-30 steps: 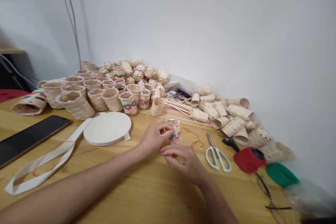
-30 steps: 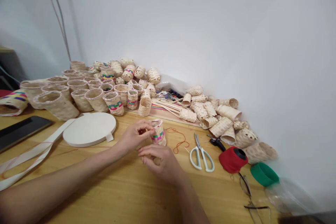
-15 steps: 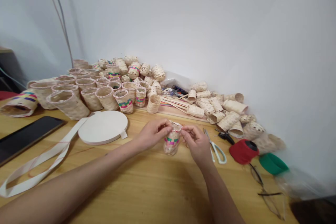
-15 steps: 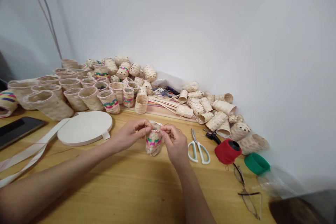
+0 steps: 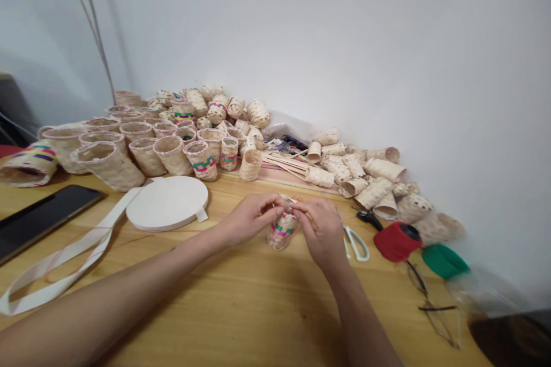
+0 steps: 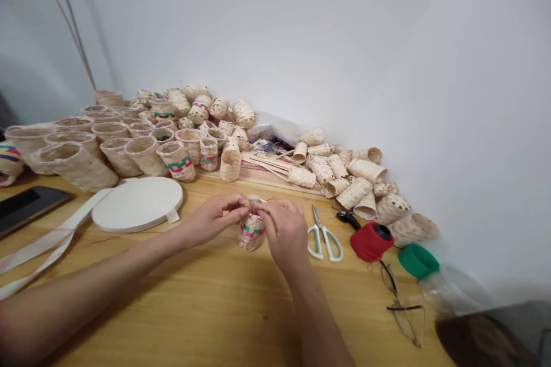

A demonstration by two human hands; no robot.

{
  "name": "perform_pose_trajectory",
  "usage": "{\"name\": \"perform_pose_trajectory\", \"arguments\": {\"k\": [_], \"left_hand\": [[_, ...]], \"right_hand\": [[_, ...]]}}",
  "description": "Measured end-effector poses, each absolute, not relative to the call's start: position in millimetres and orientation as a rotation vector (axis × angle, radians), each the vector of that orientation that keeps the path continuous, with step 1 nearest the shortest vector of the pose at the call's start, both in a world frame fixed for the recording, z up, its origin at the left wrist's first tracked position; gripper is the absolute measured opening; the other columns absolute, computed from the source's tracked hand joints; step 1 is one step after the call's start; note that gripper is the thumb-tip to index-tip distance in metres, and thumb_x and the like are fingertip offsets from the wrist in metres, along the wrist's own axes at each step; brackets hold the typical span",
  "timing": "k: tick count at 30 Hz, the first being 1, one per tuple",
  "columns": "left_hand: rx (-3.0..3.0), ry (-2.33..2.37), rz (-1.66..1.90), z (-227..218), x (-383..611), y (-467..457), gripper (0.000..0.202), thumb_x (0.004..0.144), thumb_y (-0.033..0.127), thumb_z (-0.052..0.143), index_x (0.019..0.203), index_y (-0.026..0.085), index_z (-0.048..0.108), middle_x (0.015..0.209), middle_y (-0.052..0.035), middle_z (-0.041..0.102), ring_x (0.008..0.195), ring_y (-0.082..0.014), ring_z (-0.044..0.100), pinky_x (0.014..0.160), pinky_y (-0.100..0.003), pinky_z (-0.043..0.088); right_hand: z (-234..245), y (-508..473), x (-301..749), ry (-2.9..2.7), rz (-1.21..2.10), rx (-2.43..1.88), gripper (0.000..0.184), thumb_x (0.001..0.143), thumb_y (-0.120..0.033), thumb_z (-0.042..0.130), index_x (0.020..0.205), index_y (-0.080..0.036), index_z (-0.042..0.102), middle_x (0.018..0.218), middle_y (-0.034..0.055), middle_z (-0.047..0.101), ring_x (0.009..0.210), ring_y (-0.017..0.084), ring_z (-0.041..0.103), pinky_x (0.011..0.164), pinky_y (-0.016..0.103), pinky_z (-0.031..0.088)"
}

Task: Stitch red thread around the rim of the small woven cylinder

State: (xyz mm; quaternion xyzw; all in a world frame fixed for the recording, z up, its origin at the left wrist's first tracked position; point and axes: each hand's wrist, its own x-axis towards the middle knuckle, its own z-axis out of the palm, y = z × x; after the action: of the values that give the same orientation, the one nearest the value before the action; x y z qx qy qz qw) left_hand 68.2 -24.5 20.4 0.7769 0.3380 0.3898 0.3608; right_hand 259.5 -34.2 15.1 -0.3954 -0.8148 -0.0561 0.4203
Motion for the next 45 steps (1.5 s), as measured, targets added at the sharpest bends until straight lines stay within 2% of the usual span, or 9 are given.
{"name": "perform_pose_trajectory", "arguments": {"k": [10, 14, 18, 23, 27, 32, 41, 45], "left_hand": [[2.052, 0.787, 1.054, 21.3, 69.6, -24.6, 0.019, 0.089, 0.023, 0.050, 0.093, 0.016, 0.068, 0.082, -0.0011, 0.069, 0.071, -0.0121, 0.059, 0.067, -0.020, 0.044], [2.071, 0.832, 1.052, 21.1, 71.0, -24.6, 0.019, 0.088, 0.022, 0.051, 0.092, 0.017, 0.068, 0.083, -0.0009, 0.070, 0.071, -0.0129, 0.060, 0.069, -0.021, 0.044], [2.038, 0.857, 1.065, 20.7, 71.7, -24.3, 0.018, 0.087, 0.021, 0.051, 0.091, 0.017, 0.068, 0.082, -0.0010, 0.070, 0.070, -0.0127, 0.060, 0.066, -0.020, 0.045], [2.039, 0.896, 1.085, 18.1, 71.8, -23.8, 0.018, 0.088, 0.020, 0.051, 0.090, 0.016, 0.068, 0.080, -0.0007, 0.070, 0.069, -0.0123, 0.060, 0.065, -0.020, 0.043], [2.055, 0.888, 1.093, 17.3, 71.8, -23.7, 0.018, 0.088, 0.020, 0.050, 0.089, 0.016, 0.068, 0.081, -0.0006, 0.069, 0.070, -0.0122, 0.060, 0.065, -0.020, 0.043], [2.057, 0.865, 1.098, 19.8, 72.7, -24.7, 0.017, 0.088, 0.019, 0.051, 0.085, 0.016, 0.067, 0.082, -0.0004, 0.070, 0.071, -0.0121, 0.060, 0.067, -0.020, 0.042], [2.037, 0.873, 1.102, 19.0, 71.8, -24.0, 0.018, 0.087, 0.018, 0.052, 0.093, 0.016, 0.068, 0.088, -0.0009, 0.071, 0.078, -0.0132, 0.063, 0.071, -0.020, 0.043], [2.022, 0.870, 1.097, 20.4, 71.3, -24.3, 0.018, 0.087, 0.018, 0.052, 0.094, 0.016, 0.068, 0.089, -0.0012, 0.072, 0.078, -0.0137, 0.063, 0.071, -0.020, 0.043]], "right_hand": [[21.8, -41.5, 254.3, -2.060, -0.057, -0.983, 0.015, 0.086, -0.014, 0.048, 0.089, -0.021, 0.061, 0.083, 0.0036, 0.066, 0.083, 0.021, 0.057, 0.081, 0.036, 0.039], [22.5, -42.4, 253.8, -2.060, -0.004, -0.992, 0.013, 0.084, -0.015, 0.049, 0.088, -0.021, 0.060, 0.082, 0.0030, 0.064, 0.082, 0.020, 0.056, 0.081, 0.036, 0.040], [25.6, -43.0, 255.8, -2.001, -0.002, -0.995, 0.011, 0.085, -0.019, 0.051, 0.092, -0.022, 0.059, 0.089, 0.0046, 0.065, 0.088, 0.022, 0.056, 0.084, 0.039, 0.039], [29.0, -42.8, 259.4, -2.037, -0.128, -0.906, 0.009, 0.083, -0.019, 0.056, 0.082, -0.024, 0.062, 0.094, 0.0035, 0.067, 0.094, 0.023, 0.057, 0.092, 0.044, 0.036], [27.5, -42.8, 258.1, -2.115, -0.179, -0.929, 0.011, 0.084, -0.019, 0.057, 0.085, -0.026, 0.066, 0.096, 0.0026, 0.068, 0.096, 0.022, 0.057, 0.098, 0.047, 0.030], [25.4, -43.3, 255.9, -2.144, -0.171, -0.939, 0.011, 0.083, -0.019, 0.058, 0.087, -0.025, 0.065, 0.098, 0.0022, 0.068, 0.097, 0.021, 0.057, 0.099, 0.047, 0.028], [26.2, -39.7, 262.6, -2.078, -0.166, -1.009, 0.013, 0.086, -0.018, 0.053, 0.084, -0.023, 0.064, 0.094, 0.0028, 0.069, 0.095, 0.021, 0.059, 0.098, 0.045, 0.030], [25.4, -37.9, 265.5, -1.994, -0.041, -1.087, 0.009, 0.087, -0.024, 0.054, 0.087, -0.022, 0.063, 0.089, 0.0031, 0.069, 0.089, 0.021, 0.061, 0.098, 0.045, 0.033]]}}
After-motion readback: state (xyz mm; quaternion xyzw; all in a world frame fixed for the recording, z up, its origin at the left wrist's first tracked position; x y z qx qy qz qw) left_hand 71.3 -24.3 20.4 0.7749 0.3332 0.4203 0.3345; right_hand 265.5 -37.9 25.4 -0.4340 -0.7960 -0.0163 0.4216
